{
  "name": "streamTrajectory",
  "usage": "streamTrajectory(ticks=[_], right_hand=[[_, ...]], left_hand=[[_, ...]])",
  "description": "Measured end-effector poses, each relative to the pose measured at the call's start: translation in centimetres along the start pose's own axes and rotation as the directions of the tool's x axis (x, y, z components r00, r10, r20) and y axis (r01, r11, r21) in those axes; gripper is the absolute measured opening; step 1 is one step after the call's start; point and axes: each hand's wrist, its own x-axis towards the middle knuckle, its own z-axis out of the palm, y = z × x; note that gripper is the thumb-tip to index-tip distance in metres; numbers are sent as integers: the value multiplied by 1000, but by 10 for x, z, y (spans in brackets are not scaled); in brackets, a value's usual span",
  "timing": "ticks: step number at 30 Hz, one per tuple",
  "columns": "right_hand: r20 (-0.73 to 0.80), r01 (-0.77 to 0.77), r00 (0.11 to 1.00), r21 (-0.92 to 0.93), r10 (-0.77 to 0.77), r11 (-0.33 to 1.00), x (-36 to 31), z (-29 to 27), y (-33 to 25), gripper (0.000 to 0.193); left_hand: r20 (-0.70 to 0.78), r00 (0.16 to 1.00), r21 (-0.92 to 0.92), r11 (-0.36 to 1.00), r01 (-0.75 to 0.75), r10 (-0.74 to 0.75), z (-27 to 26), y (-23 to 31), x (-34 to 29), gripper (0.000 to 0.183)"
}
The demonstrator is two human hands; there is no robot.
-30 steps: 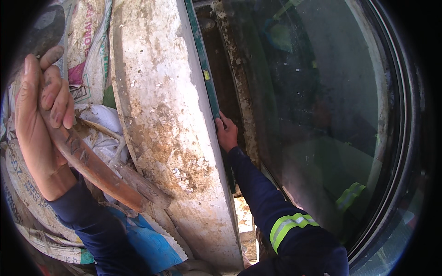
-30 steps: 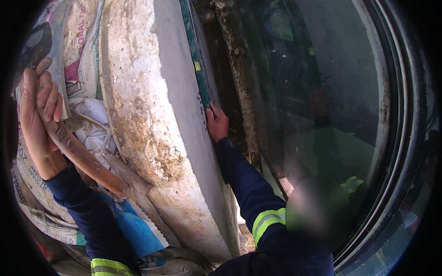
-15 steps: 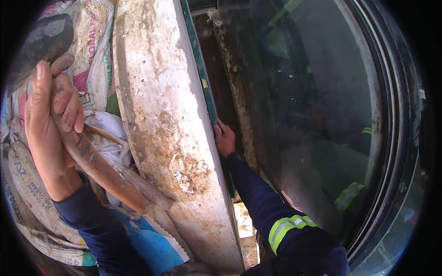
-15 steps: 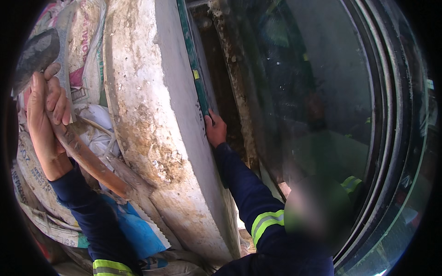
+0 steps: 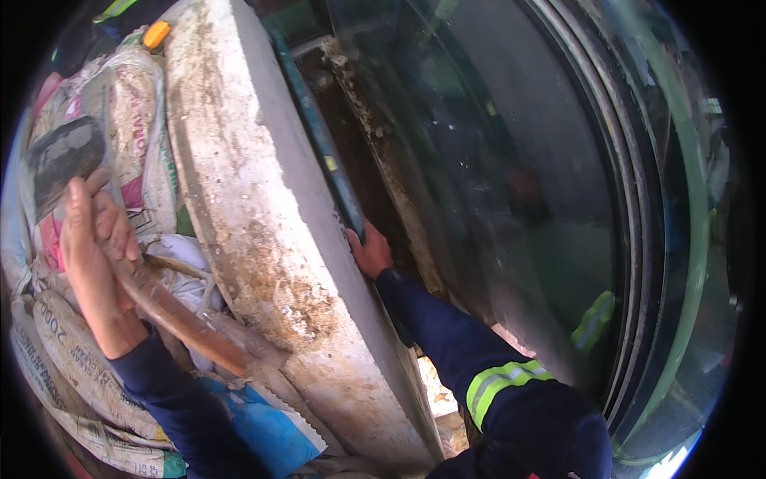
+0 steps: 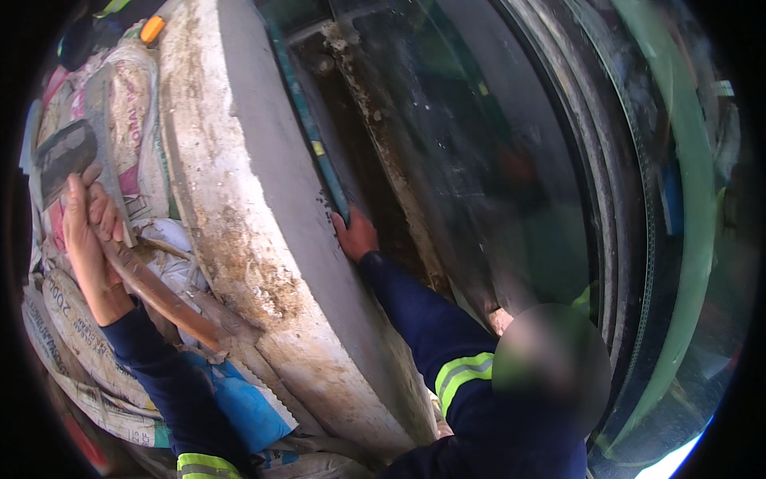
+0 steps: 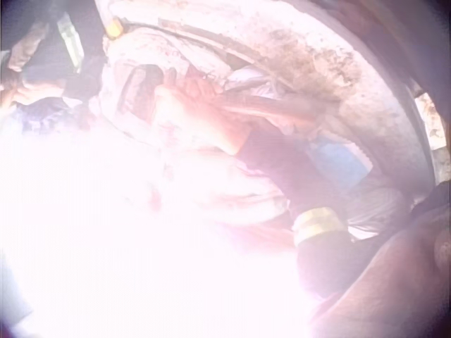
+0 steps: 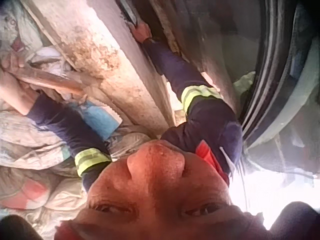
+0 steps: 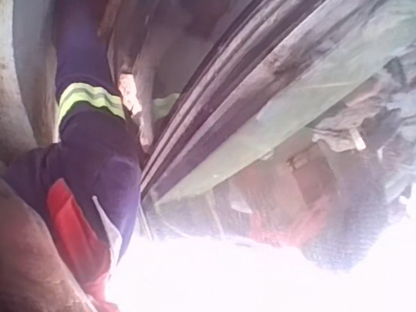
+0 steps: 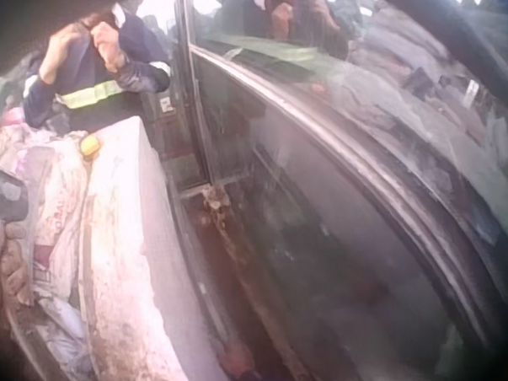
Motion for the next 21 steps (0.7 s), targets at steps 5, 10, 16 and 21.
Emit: streamTrajectory(ticks=[5, 10, 16, 21], right_hand=[[-70, 130, 989, -39, -133, 991, -43, -55, -39, 36], [-161, 241, 958, 14, -235, 971, -136, -148, -94, 30], [14, 200, 979, 111, -202, 974, -202, -228, -178, 26], [326, -82, 941, 470, -87, 879, -209, -219, -227, 28]], left_hand=[[-36, 999, 101, 994, -28, 32, -5, 24, -8, 43], [-33, 996, -24, 996, -84, 83, -32, 49, -6, 66], [-197, 976, -208, 969, -131, 89, -74, 76, -12, 62], [-204, 974, -289, 945, -157, 99, -79, 83, -16, 62]])
